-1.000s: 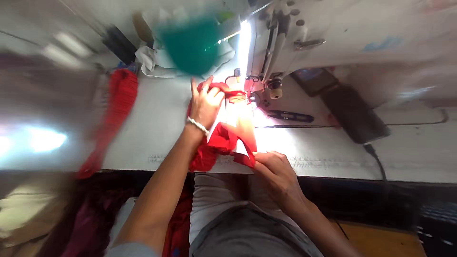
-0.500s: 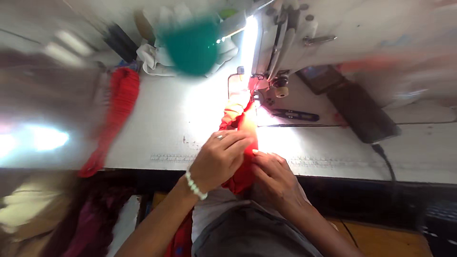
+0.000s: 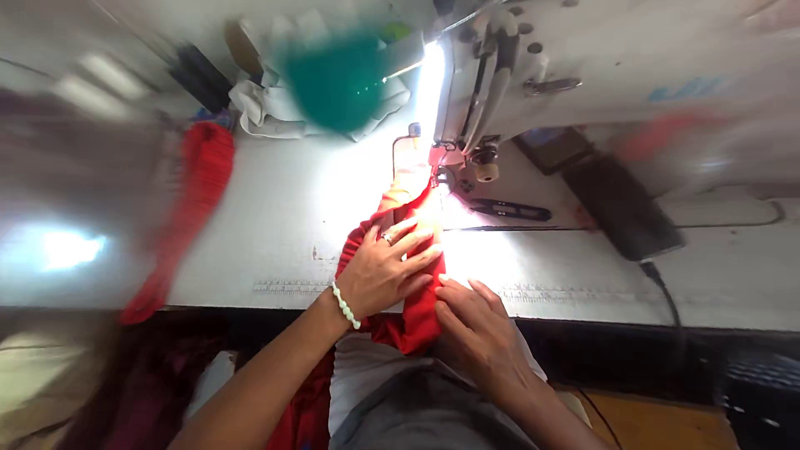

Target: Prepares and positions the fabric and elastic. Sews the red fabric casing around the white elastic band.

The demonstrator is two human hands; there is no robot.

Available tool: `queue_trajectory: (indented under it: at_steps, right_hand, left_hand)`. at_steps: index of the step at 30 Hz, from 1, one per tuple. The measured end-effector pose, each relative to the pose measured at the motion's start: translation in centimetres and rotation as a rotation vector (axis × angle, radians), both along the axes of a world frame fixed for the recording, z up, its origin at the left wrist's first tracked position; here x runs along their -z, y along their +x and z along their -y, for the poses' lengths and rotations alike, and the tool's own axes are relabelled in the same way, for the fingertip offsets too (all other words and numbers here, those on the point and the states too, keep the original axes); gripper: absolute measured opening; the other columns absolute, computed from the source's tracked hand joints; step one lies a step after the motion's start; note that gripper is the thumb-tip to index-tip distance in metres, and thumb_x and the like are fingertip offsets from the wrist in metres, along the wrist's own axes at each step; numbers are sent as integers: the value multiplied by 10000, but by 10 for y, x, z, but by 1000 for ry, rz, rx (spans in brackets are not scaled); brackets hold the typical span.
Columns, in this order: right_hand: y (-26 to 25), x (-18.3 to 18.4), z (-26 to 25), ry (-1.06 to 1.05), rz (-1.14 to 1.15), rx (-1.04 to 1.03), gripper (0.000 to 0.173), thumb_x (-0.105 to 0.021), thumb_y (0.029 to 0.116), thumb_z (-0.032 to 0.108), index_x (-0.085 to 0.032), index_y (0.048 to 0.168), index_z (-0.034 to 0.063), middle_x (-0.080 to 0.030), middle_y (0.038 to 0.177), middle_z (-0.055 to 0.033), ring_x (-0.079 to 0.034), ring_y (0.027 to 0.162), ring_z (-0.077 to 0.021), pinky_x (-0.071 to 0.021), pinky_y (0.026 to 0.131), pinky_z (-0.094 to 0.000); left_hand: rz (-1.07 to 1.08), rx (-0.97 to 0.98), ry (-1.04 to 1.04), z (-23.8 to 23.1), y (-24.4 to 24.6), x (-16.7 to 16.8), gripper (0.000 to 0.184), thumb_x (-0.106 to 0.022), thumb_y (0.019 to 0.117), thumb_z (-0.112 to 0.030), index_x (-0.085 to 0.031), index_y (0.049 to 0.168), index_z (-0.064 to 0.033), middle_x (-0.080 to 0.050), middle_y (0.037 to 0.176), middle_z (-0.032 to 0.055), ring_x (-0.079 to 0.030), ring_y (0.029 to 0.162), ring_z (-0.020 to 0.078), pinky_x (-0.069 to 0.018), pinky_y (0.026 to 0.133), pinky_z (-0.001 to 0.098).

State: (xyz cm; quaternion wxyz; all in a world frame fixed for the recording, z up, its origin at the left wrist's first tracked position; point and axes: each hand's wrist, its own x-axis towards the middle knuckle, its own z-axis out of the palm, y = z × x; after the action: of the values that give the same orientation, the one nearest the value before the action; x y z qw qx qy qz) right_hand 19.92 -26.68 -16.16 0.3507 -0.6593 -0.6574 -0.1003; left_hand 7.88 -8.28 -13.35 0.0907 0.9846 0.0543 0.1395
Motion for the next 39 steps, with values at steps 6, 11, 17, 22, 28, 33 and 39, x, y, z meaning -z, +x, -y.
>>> queue_trajectory:
  at_steps: [6, 11, 17, 22, 28, 33, 39]
  right_hand:
    - [11, -5, -16, 2, 2, -2, 183, -548, 979, 60, -716, 929, 110, -771, 1033, -74, -703, 1114, -213, -494, 1003, -392]
    - [27, -10, -40, -27, 20, -9, 182, -559, 978, 70, -733, 926, 90, -764, 983, -86, -732, 966, -228, -533, 926, -403]
    - [43, -14, -65, -60, 19, -21, 183, -564, 965, 58, -746, 939, 60, -739, 917, -110, -721, 875, -279, -541, 874, -473]
    - [54, -11, -65, -77, -2, -37, 193, -563, 961, 67, -756, 953, 49, -749, 963, -121, -728, 916, -292, -508, 974, -525]
    - [52, -11, -54, -55, 0, -22, 202, -552, 969, 48, -753, 955, 65, -757, 971, -104, -732, 933, -265, -520, 960, -487]
    - [64, -13, -73, -72, 12, -59, 191, -574, 947, 46, -765, 951, 39, -738, 909, -118, -735, 912, -293, -521, 994, -541]
    - [81, -14, -95, -94, 25, -67, 167, -610, 946, 51, -764, 1001, 16, -737, 1006, -162, -720, 1017, -316, -487, 1036, -540]
  left_hand:
    - [-75, -20, -8, -22, 9, -1, 418, -417, 1047, -478, -683, 1340, -342, -585, 1476, 73, -443, 1445, 346, -382, 1011, 655]
    - [-80, -15, 6, -46, 24, -2, 430, -414, 1037, -508, -720, 1290, -342, -573, 1494, 43, -437, 1453, 321, -321, 1059, 674]
    - [-138, -32, 31, -66, 40, -7, 464, -442, 1022, -539, -665, 1373, -334, -549, 1516, 63, -423, 1462, 352, -225, 1108, 741]
    - [109, -33, 156, -43, 46, -7, 277, -594, 993, -288, -770, 1186, -195, -705, 1266, 107, -623, 1233, 326, -379, 1053, 633]
    - [-27, -119, 22, -10, 26, -5, 316, -543, 1011, -327, -750, 1229, -232, -673, 1336, 92, -636, 1236, 298, -374, 1066, 642]
    - [-89, -117, 2, -34, 35, -10, 321, -549, 1015, -355, -742, 1253, -260, -615, 1418, 107, -579, 1312, 330, -311, 1106, 689]
    - [-50, -104, -26, -56, 51, -15, 322, -588, 1003, -298, -728, 1286, -231, -618, 1401, 116, -517, 1379, 321, -201, 1161, 714]
